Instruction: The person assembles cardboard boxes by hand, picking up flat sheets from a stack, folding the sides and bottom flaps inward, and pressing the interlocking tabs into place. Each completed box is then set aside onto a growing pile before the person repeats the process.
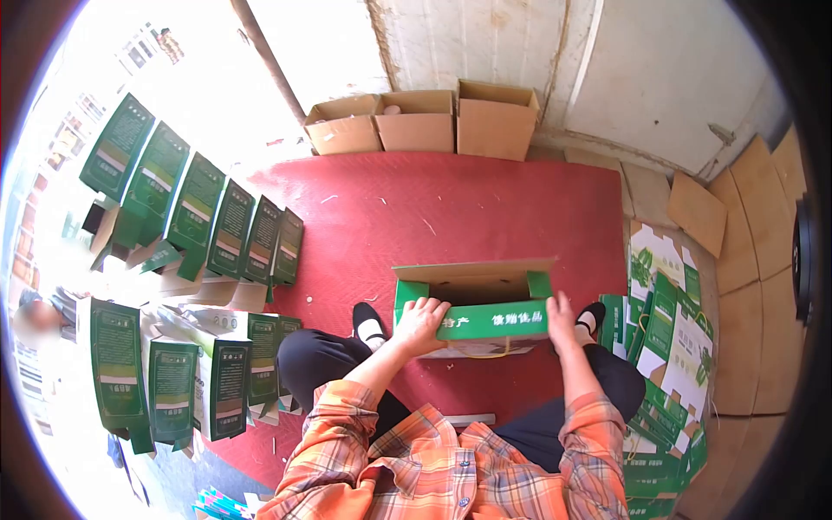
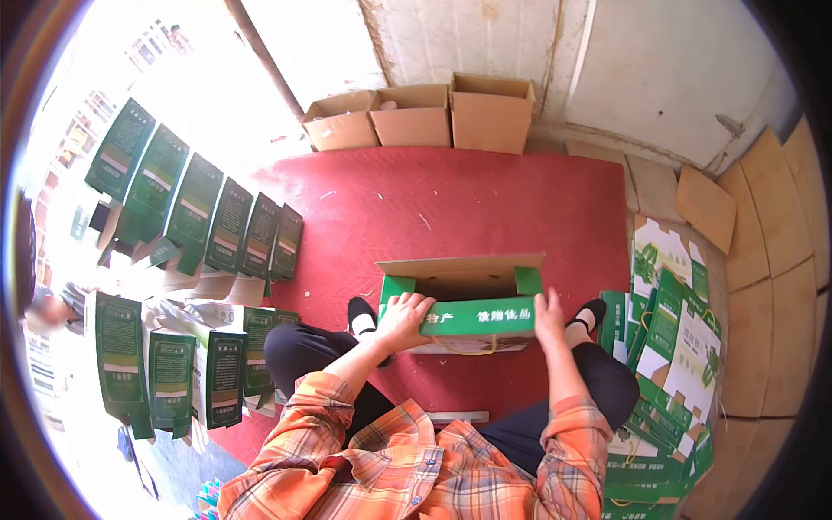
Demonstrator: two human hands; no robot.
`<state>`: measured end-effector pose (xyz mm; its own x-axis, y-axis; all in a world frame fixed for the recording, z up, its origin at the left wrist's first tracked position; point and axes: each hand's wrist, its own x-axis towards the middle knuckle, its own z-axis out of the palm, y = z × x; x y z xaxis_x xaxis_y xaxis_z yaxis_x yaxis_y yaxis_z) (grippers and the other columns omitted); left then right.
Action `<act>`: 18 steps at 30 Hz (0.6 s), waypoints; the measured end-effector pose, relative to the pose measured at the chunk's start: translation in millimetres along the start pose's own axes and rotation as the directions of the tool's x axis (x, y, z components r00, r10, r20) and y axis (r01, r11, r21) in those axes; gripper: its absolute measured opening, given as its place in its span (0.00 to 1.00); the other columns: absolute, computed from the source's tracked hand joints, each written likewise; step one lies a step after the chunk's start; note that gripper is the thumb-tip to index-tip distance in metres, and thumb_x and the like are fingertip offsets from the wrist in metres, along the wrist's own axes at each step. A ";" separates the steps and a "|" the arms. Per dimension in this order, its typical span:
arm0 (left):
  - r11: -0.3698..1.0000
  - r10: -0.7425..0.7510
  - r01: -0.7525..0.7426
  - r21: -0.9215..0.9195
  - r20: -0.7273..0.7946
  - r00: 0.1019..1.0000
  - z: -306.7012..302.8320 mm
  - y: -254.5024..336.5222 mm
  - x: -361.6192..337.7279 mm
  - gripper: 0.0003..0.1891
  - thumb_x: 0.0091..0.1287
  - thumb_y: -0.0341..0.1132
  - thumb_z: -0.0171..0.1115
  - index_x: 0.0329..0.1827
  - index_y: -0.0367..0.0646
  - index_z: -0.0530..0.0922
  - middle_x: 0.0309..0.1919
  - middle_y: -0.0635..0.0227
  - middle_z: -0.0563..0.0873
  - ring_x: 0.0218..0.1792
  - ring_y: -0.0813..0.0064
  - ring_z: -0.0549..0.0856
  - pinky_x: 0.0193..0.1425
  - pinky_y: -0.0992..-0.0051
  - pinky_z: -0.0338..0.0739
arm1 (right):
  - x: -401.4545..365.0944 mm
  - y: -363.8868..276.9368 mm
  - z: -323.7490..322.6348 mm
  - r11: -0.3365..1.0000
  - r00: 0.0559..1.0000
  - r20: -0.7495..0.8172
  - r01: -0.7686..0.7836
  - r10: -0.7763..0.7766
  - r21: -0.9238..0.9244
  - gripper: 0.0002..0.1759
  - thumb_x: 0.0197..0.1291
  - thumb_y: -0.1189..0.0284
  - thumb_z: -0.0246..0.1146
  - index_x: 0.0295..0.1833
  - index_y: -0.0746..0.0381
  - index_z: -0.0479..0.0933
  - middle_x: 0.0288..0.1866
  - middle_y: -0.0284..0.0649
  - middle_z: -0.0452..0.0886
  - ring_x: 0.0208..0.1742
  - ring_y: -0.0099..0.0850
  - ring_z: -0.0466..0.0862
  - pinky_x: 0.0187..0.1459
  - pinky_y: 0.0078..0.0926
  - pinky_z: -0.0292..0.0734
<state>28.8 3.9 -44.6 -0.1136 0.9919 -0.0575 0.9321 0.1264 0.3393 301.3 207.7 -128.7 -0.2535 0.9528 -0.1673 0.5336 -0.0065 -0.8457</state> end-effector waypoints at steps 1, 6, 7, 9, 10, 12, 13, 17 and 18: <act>0.995 -0.100 0.101 -0.006 0.069 0.993 -13.3 11.0 1.4 0.43 0.42 0.48 0.77 0.64 0.46 0.72 0.54 0.61 0.78 0.59 0.59 0.75 0.61 0.61 0.69 | 5.6 -10.8 -12.1 0.997 0.998 -0.020 0.059 -0.058 0.043 0.31 0.71 0.60 0.55 0.71 0.70 0.62 0.67 0.56 0.72 0.69 0.46 0.72 0.69 0.35 0.65; 0.848 -0.364 0.303 -0.435 -0.061 0.930 -4.3 -4.2 2.9 0.47 0.47 0.50 0.77 0.67 0.36 0.67 0.55 0.55 0.78 0.60 0.58 0.75 0.66 0.62 0.69 | 4.1 -105.4 -104.8 0.980 0.992 0.020 0.119 -0.123 0.158 0.28 0.70 0.61 0.57 0.70 0.64 0.67 0.68 0.48 0.74 0.66 0.36 0.75 0.62 0.31 0.71; 0.847 -0.377 0.312 -0.430 -0.072 0.924 -18.1 -1.9 -1.2 0.47 0.47 0.50 0.77 0.67 0.36 0.67 0.55 0.55 0.78 0.60 0.58 0.75 0.66 0.62 0.69 | 8.6 -105.8 -120.3 0.978 0.990 0.024 0.133 -0.138 0.160 0.27 0.70 0.61 0.57 0.69 0.63 0.68 0.68 0.47 0.74 0.65 0.35 0.76 0.59 0.30 0.73; 0.320 -0.494 0.091 -0.943 -0.085 0.865 -71.5 14.0 -9.2 0.46 0.49 0.48 0.77 0.68 0.32 0.66 0.58 0.56 0.77 0.60 0.64 0.76 0.65 0.67 0.70 | 13.1 -100.6 -139.7 0.984 0.997 -0.023 0.074 -0.071 0.165 0.25 0.70 0.61 0.57 0.69 0.60 0.70 0.63 0.43 0.78 0.58 0.30 0.79 0.50 0.25 0.75; 0.310 -0.513 0.048 -0.950 -0.125 0.850 -95.5 12.2 -15.1 0.45 0.51 0.47 0.76 0.68 0.33 0.65 0.58 0.57 0.77 0.60 0.66 0.76 0.65 0.69 0.70 | 10.7 -100.2 -144.0 0.988 0.999 -0.026 0.024 -0.021 0.153 0.25 0.70 0.61 0.57 0.68 0.60 0.70 0.58 0.41 0.79 0.53 0.27 0.79 0.46 0.24 0.75; 0.308 -0.581 -0.041 -0.950 -0.223 0.783 -155.5 9.7 -37.9 0.41 0.53 0.44 0.74 0.68 0.34 0.66 0.56 0.59 0.78 0.58 0.69 0.77 0.64 0.70 0.70 | 16.7 -70.3 -150.8 0.989 0.998 0.015 -0.065 0.064 0.135 0.26 0.69 0.59 0.56 0.68 0.58 0.71 0.54 0.36 0.80 0.47 0.23 0.80 0.39 0.22 0.75; 0.324 -0.625 -0.086 -0.942 -0.281 0.729 -192.7 16.3 -52.6 0.40 0.53 0.42 0.73 0.67 0.35 0.67 0.54 0.60 0.79 0.57 0.70 0.78 0.64 0.70 0.70 | 16.8 -69.2 -148.2 0.988 0.998 0.020 -0.058 0.056 0.140 0.26 0.69 0.59 0.56 0.68 0.58 0.71 0.54 0.36 0.80 0.47 0.23 0.80 0.39 0.22 0.75; 0.513 -0.785 -0.171 -0.841 -0.541 0.303 -289.9 -42.3 -153.0 0.21 0.68 0.48 0.59 0.55 0.41 0.77 0.43 0.68 0.82 0.43 0.75 0.82 0.49 0.73 0.77 | 19.3 -65.4 -131.3 0.999 0.991 0.127 -0.044 0.044 0.001 0.23 0.66 0.63 0.59 0.64 0.62 0.73 0.49 0.37 0.81 0.43 0.22 0.79 0.35 0.21 0.75; 0.449 -0.807 -0.376 -0.810 -0.549 0.219 -325.3 -3.6 -169.6 0.23 0.69 0.47 0.58 0.59 0.39 0.76 0.47 0.65 0.82 0.47 0.70 0.83 0.54 0.70 0.78 | 23.2 -62.4 -127.0 1.000 0.991 0.131 -0.022 0.024 -0.021 0.22 0.65 0.66 0.60 0.62 0.63 0.74 0.46 0.38 0.82 0.42 0.22 0.79 0.36 0.23 0.75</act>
<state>-67.1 -159.9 269.3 -0.9656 0.1236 0.2289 0.1828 -0.3040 0.9350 364.5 268.8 -15.5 -0.3437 0.9044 -0.2528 0.5555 -0.0212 -0.8312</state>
